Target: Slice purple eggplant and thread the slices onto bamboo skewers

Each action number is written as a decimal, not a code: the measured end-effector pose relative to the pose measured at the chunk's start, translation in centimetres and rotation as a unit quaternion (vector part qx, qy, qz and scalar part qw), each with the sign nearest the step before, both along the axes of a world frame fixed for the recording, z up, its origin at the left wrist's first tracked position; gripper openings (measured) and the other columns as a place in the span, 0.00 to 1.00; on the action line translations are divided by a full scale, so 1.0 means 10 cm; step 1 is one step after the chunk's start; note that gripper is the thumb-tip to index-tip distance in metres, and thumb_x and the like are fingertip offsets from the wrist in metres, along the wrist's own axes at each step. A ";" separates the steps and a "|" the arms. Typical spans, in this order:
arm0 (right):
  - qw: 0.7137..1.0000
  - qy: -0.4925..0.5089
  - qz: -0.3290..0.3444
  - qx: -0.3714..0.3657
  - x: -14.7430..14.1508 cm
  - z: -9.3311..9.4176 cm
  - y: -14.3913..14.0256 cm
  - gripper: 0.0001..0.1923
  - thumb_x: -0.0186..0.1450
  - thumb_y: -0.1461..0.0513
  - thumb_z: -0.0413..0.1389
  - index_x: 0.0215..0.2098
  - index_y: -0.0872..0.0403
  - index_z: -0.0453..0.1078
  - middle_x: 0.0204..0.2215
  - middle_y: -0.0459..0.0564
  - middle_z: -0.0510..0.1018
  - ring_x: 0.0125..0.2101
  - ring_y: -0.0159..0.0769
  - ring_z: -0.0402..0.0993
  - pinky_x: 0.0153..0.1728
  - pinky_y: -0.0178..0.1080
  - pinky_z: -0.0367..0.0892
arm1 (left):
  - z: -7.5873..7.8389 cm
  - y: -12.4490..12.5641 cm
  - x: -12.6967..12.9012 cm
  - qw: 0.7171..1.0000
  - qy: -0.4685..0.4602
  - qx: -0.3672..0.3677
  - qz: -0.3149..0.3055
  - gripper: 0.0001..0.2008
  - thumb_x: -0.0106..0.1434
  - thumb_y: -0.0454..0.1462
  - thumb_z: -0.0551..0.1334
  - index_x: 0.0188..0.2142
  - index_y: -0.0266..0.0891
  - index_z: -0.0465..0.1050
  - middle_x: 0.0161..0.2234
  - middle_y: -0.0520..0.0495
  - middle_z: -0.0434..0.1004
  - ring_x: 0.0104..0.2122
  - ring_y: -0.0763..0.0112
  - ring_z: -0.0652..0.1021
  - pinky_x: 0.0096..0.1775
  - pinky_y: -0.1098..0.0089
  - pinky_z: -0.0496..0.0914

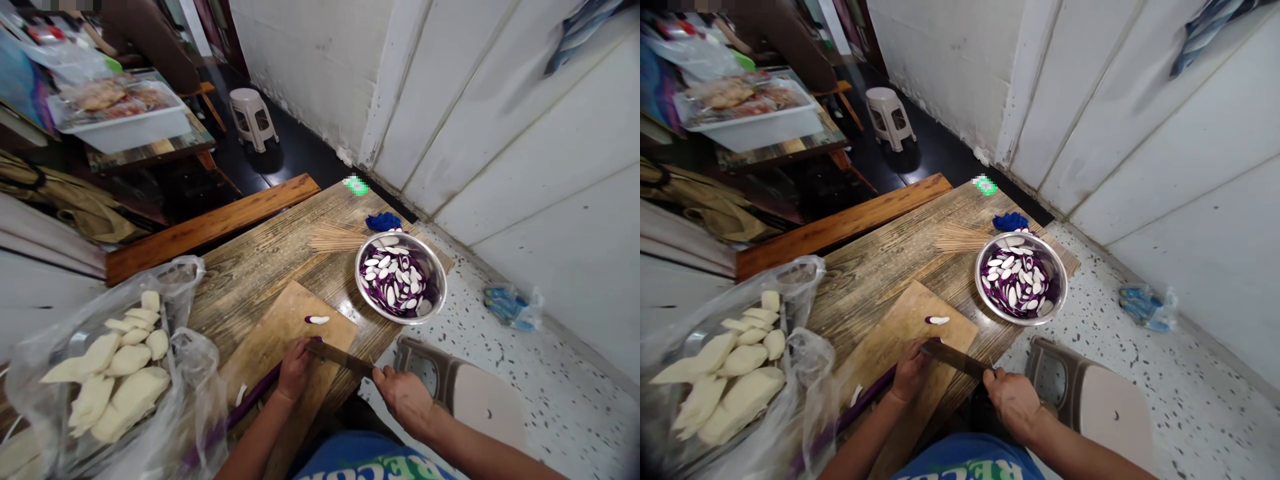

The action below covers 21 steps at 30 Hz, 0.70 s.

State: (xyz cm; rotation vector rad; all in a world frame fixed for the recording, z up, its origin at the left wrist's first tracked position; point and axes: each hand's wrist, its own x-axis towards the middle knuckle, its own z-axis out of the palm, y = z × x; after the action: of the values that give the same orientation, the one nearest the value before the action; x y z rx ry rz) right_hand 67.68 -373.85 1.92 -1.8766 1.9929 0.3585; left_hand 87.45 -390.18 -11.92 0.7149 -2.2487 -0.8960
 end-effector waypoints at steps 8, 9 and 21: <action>0.999 -0.029 -0.010 -0.016 -0.08 -0.27 -0.33 0.10 0.65 0.61 0.42 0.35 0.56 0.64 0.25 0.49 0.76 0.25 0.35 0.73 0.22 0.32 0.59 | 0.06 -0.04 0.00 0.998 0.014 -0.032 -0.059 0.12 0.59 0.32 0.53 0.41 0.39 0.70 0.38 0.43 0.72 0.41 0.65 0.70 0.42 0.60 0.66; 0.999 -0.030 -0.017 -0.019 -0.08 -0.28 -0.35 0.12 0.66 0.61 0.40 0.35 0.56 0.64 0.25 0.49 0.76 0.25 0.34 0.73 0.22 0.32 0.58 | 0.06 -0.04 0.00 0.998 0.010 -0.037 -0.056 0.12 0.59 0.32 0.53 0.40 0.39 0.70 0.38 0.43 0.72 0.41 0.65 0.70 0.42 0.61 0.66; 0.999 -0.040 0.010 -0.017 -0.05 -0.08 -0.12 0.09 0.63 0.66 0.43 0.37 0.55 0.64 0.26 0.49 0.75 0.22 0.34 0.72 0.19 0.32 0.56 | -0.01 0.00 0.05 0.994 -0.017 -0.102 -0.033 0.12 0.59 0.32 0.53 0.40 0.38 0.71 0.39 0.42 0.72 0.43 0.62 0.70 0.43 0.58 0.67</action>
State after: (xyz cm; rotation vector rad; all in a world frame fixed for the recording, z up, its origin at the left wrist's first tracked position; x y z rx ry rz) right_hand 67.20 -375.10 1.10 -1.9024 1.9397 0.2515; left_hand 88.00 -390.13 -12.06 0.5682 -2.3644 -0.6752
